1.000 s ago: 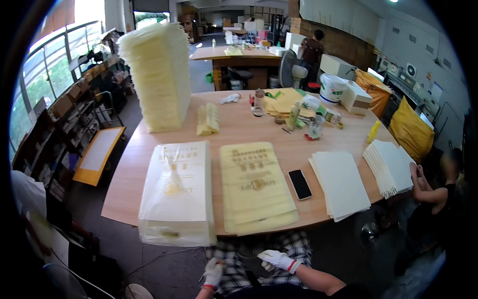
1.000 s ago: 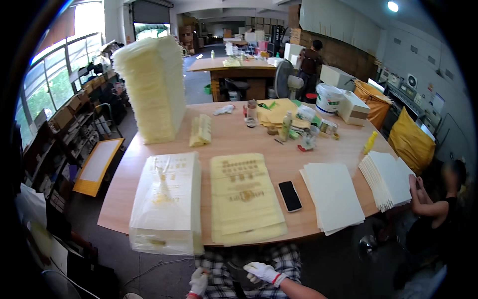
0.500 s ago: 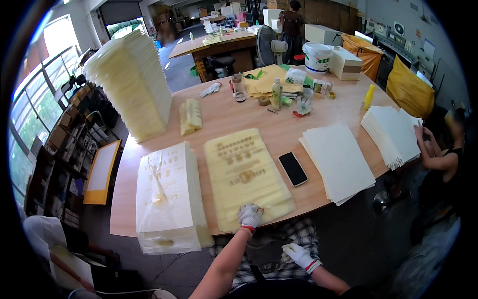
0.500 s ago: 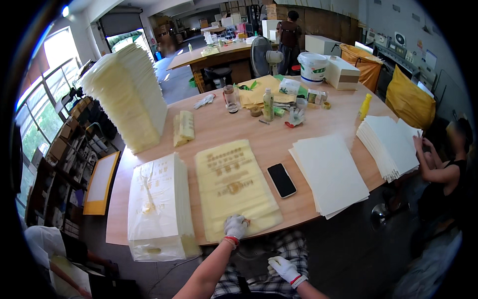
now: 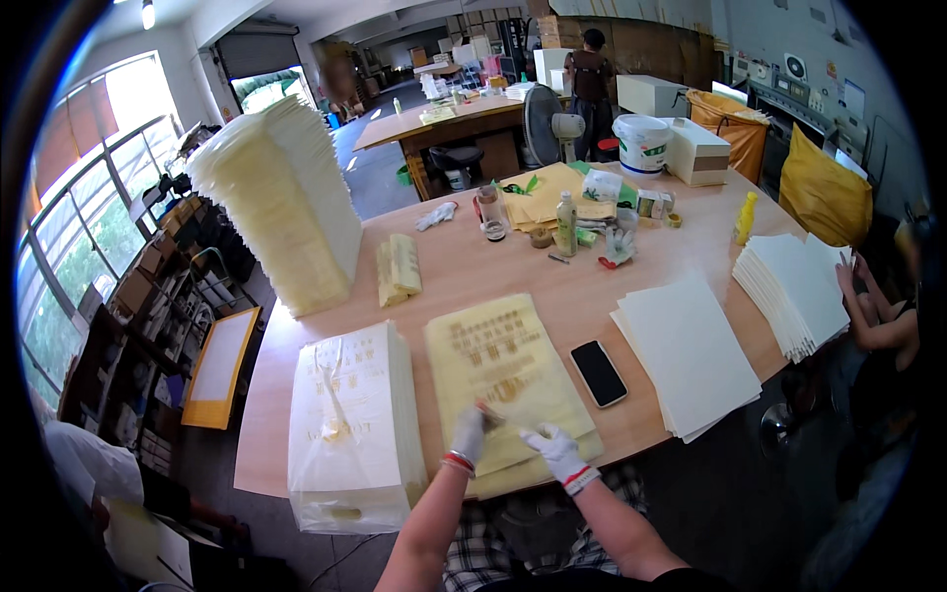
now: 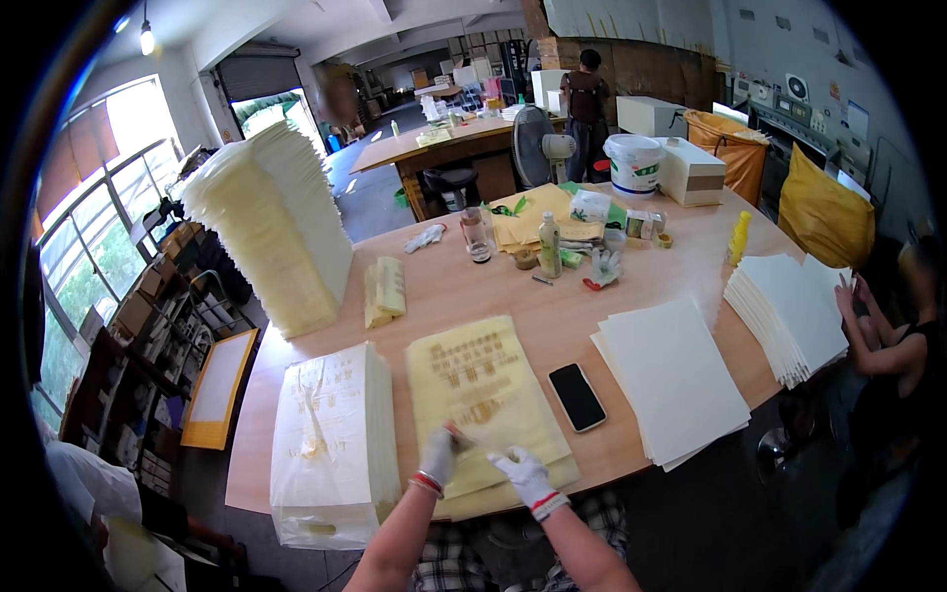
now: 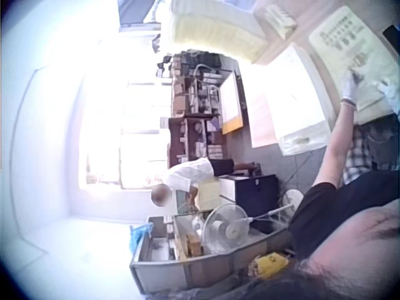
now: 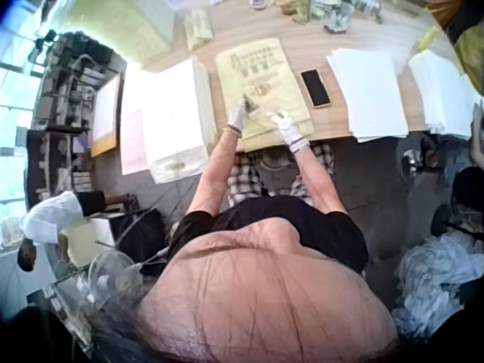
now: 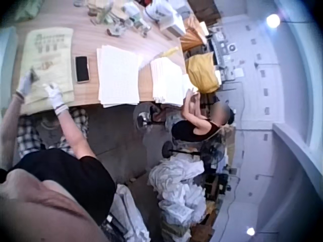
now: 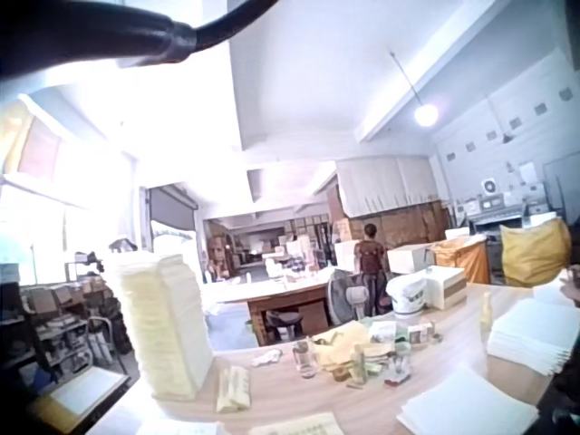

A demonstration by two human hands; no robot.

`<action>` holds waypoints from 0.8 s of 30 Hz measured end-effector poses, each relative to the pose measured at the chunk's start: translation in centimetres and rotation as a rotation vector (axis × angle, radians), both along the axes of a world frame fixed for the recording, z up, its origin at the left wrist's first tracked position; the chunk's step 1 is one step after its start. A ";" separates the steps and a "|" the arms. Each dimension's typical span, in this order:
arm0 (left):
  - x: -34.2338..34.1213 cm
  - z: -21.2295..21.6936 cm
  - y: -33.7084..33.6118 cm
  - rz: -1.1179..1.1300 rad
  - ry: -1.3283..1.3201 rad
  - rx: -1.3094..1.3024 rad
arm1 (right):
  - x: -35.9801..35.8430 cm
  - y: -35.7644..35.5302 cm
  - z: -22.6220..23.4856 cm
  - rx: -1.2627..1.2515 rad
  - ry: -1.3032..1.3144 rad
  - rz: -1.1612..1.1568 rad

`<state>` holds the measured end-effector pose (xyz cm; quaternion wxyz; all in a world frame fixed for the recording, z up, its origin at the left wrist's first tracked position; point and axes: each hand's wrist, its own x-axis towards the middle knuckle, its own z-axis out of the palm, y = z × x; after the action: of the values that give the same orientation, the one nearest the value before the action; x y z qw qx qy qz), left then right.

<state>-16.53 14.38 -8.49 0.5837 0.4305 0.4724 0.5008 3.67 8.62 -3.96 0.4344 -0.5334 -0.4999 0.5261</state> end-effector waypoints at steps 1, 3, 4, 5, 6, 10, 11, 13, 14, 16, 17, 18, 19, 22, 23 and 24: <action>-2.6 -0.9 1.4 -0.042 -0.430 -0.030 | 1.5 0.3 -0.4 0.041 -0.118 0.151; -2.9 -0.6 2.9 -0.024 -0.661 -0.097 | 4.8 -0.4 -3.6 0.304 -0.683 0.154; -1.9 1.0 2.9 0.039 -0.455 -0.141 | 6.1 -0.5 -4.6 0.435 -0.969 0.152; -1.5 2.8 2.5 0.113 -0.244 -0.182 | 4.8 -1.7 -1.8 0.370 -0.982 -0.021; -0.5 5.0 2.0 0.128 -0.163 -0.168 | 3.2 -2.1 1.2 0.689 -0.782 -0.204; 3.9 9.2 0.2 0.108 0.108 -0.062 | -2.9 -0.4 3.6 0.912 -0.269 0.034; 4.4 9.7 0.0 0.086 0.161 -0.010 | -3.5 0.7 2.4 0.715 -0.499 0.108; 4.1 14.7 -1.4 0.033 0.247 0.003 | -4.0 2.7 0.5 0.300 -0.923 0.250; 3.7 17.7 -2.8 0.019 0.294 0.011 | -4.3 2.1 0.1 0.418 -1.007 0.259; 4.4 19.1 -4.1 -0.015 0.626 0.085 | -3.8 -0.2 -1.4 0.625 -1.189 0.266; 4.2 17.3 -4.1 -0.027 0.685 0.171 | -3.2 -1.0 -2.2 0.612 -0.861 0.316; 4.1 16.3 -4.7 -0.033 0.743 0.250 | -2.4 -2.2 -1.1 0.547 -0.668 0.407; 3.9 15.5 -5.9 -0.026 0.851 0.234 | -1.0 -3.5 0.2 0.480 -0.471 0.490; 4.7 16.5 -8.7 0.061 1.121 0.397 | 7.2 -6.3 2.6 0.371 -0.379 0.383; 4.4 16.3 -9.5 0.151 1.182 0.541 | 10.2 -6.4 3.9 0.504 -0.527 0.228; 4.3 16.0 -10.0 0.236 1.231 0.694 | 13.7 -6.5 3.1 0.561 -0.654 -0.011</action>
<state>-12.20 4.35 7.56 -0.0176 0.7418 0.5729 0.3481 17.33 2.09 -0.83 0.3843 -0.5360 -0.7320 0.1708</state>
